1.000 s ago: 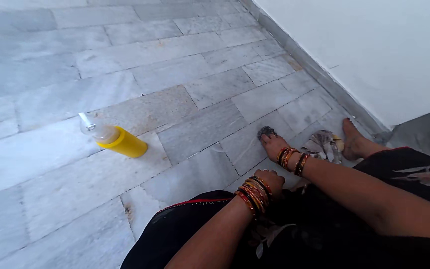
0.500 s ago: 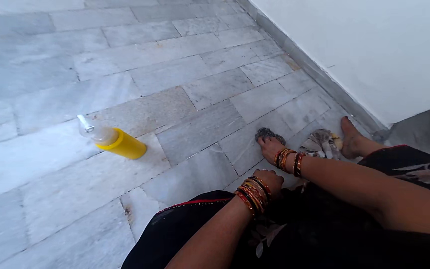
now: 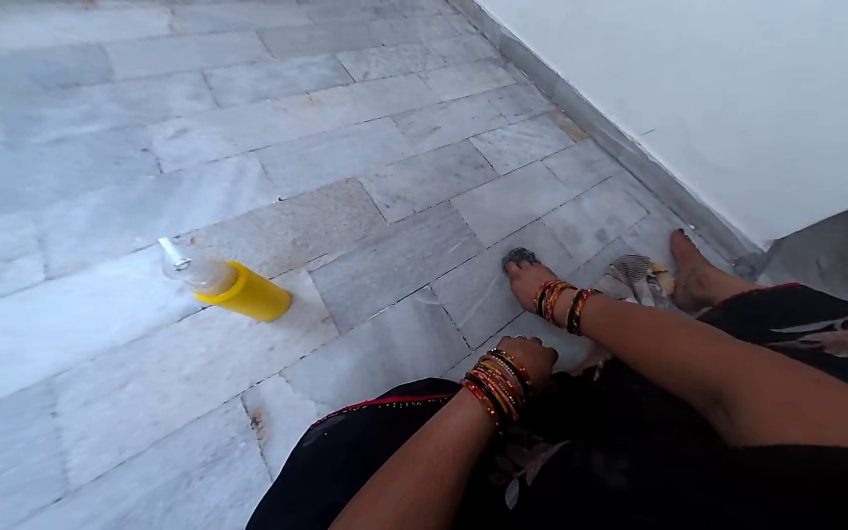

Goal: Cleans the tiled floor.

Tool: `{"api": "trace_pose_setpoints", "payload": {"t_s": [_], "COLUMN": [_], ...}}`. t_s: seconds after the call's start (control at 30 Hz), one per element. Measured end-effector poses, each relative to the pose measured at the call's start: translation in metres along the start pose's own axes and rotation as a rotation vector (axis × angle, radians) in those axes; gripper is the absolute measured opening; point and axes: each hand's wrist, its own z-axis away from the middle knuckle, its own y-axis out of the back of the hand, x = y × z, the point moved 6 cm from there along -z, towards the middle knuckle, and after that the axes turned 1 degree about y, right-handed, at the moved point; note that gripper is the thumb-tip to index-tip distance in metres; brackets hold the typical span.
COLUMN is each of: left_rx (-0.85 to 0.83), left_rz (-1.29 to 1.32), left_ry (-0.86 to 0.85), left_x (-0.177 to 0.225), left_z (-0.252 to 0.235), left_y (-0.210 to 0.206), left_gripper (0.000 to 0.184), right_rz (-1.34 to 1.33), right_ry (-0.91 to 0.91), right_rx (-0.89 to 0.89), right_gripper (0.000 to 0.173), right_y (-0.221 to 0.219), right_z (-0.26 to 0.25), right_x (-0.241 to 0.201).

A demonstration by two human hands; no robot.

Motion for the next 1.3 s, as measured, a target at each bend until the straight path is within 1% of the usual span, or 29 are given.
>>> {"api": "trace_pose_setpoints", "payload": {"t_s": [0.1, 0.13, 0.23, 0.3, 0.43, 0.53, 0.6, 0.7, 0.77, 0.8, 0.83, 0.9, 1.0, 1.07, 1.17, 1.3], "left_rx": [0.017, 0.026, 0.064, 0.08, 0.072, 0.067, 0.065, 0.037, -0.01, -0.024, -0.038, -0.045, -0.031, -0.03, -0.02, -0.007], "left_rz": [0.005, 0.008, 0.019, 0.031, 0.022, 0.016, 0.025, 0.021, -0.003, -0.003, -0.006, 0.013, 0.044, 0.049, 0.047, 0.039], "left_ry": [0.001, 0.002, 0.007, 0.011, 0.002, -0.007, -0.007, -0.015, -0.036, -0.041, -0.042, -0.041, -0.045, -0.044, -0.024, 0.013], "left_x": [-0.001, -0.001, -0.001, -0.002, -0.001, -0.001, -0.001, 0.003, 0.012, 0.013, 0.012, 0.006, 0.0, -0.001, -0.006, -0.01], "left_z": [0.003, 0.004, 0.009, 0.012, 0.01, 0.01, 0.011, 0.018, 0.026, 0.023, 0.018, 0.01, 0.003, 0.003, 0.005, 0.007], "left_y": [0.001, 0.003, 0.008, 0.008, 0.006, 0.009, 0.009, 0.015, 0.023, 0.022, 0.02, 0.015, 0.011, 0.013, 0.016, 0.017], "left_gripper": [0.053, 0.053, 0.053, 0.053, 0.053, 0.053, 0.053, 0.052, 0.053, 0.055, 0.056, 0.057, 0.055, 0.055, 0.056, 0.057], "right_rz": [-0.215, -0.318, -0.67, -0.789, -0.757, -0.719, -0.762, -0.8, -0.827, -0.864, -0.917, -1.007, -1.041, -1.029, -1.033, -0.939], "right_ry": [-0.052, -0.05, -0.063, -0.092, -0.051, -0.026, 0.012, 0.11, 0.172, 0.174, 0.154, 0.105, 0.061, 0.06, 0.027, -0.118], "right_rx": [0.033, 0.069, 0.186, 0.217, 0.368, 0.439, 0.51, 0.629, 0.721, 0.733, 0.721, 0.641, 0.502, 0.452, 0.433, 0.407], "right_gripper": [0.049, 0.05, 0.043, 0.046, 0.04, 0.034, 0.03, 0.032, 0.029, 0.028, 0.026, 0.021, 0.017, 0.016, 0.018, 0.025], "right_y": [-0.004, -0.005, -0.008, -0.01, -0.023, -0.037, -0.051, -0.068, -0.076, -0.076, -0.073, -0.059, -0.031, -0.012, 0.012, 0.035], "right_z": [-0.007, -0.008, -0.007, -0.003, 0.009, 0.017, 0.027, 0.044, 0.047, 0.044, 0.04, 0.025, -0.002, -0.023, -0.057, -0.088], "right_x": [0.019, 0.029, 0.055, 0.06, 0.053, 0.042, 0.029, 0.008, 0.003, 0.005, 0.008, 0.014, 0.023, 0.032, 0.046, 0.061]}}
